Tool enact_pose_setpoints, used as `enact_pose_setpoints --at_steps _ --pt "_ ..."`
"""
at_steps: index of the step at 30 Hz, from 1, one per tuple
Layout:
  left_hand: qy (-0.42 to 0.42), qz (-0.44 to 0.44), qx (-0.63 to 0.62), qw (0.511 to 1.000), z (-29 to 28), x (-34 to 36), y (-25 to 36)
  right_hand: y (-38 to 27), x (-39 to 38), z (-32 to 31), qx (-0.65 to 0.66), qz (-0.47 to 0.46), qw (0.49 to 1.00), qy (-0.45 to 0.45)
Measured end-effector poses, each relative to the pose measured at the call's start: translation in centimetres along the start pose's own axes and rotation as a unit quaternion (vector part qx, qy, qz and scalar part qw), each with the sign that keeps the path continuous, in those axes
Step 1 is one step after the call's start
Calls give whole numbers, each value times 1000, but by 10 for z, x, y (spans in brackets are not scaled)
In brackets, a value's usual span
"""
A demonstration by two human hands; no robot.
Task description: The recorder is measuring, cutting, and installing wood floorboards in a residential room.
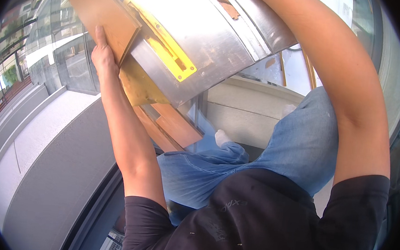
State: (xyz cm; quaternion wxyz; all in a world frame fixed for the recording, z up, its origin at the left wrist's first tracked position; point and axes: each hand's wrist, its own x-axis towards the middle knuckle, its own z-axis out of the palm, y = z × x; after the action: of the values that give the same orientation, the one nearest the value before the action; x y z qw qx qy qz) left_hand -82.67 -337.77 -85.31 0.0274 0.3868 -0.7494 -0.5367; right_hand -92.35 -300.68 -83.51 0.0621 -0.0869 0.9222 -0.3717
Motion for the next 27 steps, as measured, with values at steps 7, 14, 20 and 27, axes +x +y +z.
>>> enact_pose_setpoints --at_steps 7,14,20,27 --pt "-8 10 -1 1000 6 -3 -3 29 25 26 -98 -92 991 10" --pt "-4 6 11 1000 1 -14 -1 16 15 22 29 -12 999 29" --pt "-3 14 18 1000 5 -14 -2 21 14 13 16 -32 999 13" --pt "8 23 42 999 -5 -12 -3 17 19 21 47 3 999 2"
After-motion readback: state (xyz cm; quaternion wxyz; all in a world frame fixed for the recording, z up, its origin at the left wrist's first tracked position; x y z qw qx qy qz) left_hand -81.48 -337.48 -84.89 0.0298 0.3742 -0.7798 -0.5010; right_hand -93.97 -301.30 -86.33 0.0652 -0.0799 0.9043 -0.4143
